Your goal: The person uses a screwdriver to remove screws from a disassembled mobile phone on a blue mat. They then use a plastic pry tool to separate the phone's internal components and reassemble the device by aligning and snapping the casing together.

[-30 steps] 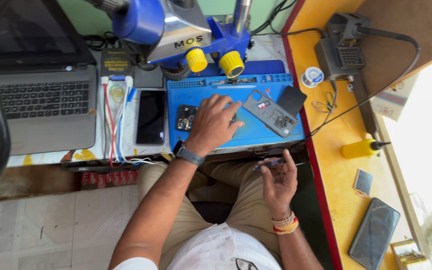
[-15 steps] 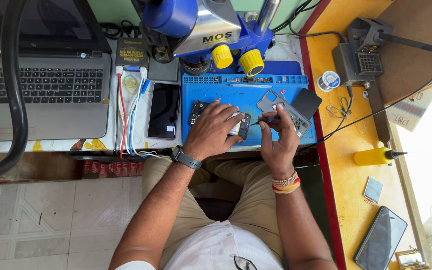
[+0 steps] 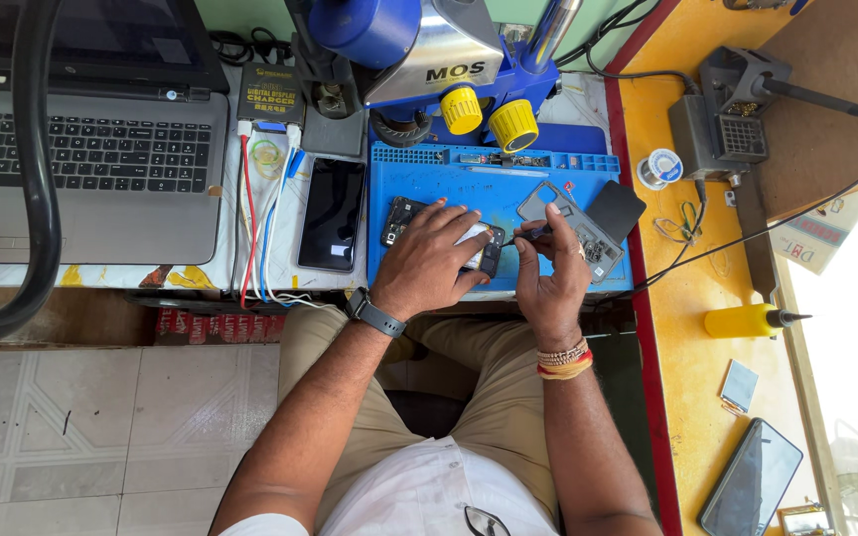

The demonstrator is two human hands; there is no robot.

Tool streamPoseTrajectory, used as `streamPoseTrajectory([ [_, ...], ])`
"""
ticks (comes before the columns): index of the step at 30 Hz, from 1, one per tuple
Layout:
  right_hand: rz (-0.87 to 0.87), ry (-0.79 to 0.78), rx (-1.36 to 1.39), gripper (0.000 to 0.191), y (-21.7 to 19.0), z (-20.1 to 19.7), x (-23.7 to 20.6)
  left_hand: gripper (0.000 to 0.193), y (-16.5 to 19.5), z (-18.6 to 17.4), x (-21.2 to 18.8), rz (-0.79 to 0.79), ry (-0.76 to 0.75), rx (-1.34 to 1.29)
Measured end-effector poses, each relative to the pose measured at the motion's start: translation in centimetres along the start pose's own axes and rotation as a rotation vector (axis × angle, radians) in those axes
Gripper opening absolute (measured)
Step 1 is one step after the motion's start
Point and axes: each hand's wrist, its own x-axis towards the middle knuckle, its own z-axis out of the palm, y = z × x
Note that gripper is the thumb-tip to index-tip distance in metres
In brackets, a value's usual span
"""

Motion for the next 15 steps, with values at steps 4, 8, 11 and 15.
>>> streamPoseTrajectory([
  [4,-0.1,0.004,-0.124,0.061,-0.5,-0.3,0.7,0.059,0.0,0.0,0.0,0.003,0.01,0.003],
  [8,-0.104,0.032,-0.154,0.055,-1.0,-0.1,1.3,0.056,0.1,-0.1,0.0,0.007,0.018,0.004],
  [11,-0.032,-0.007,0.078,0.047,-1.2,-0.1,1.6,0.052,0.3,-0.4,-0.2,0.039,0.057,-0.011],
  [15,0.111,-0.1,0.268,0.045,-1.2,-0.3,1.7,0.043,0.5,-0.7,-0.5,0.079,0.082,-0.009],
])
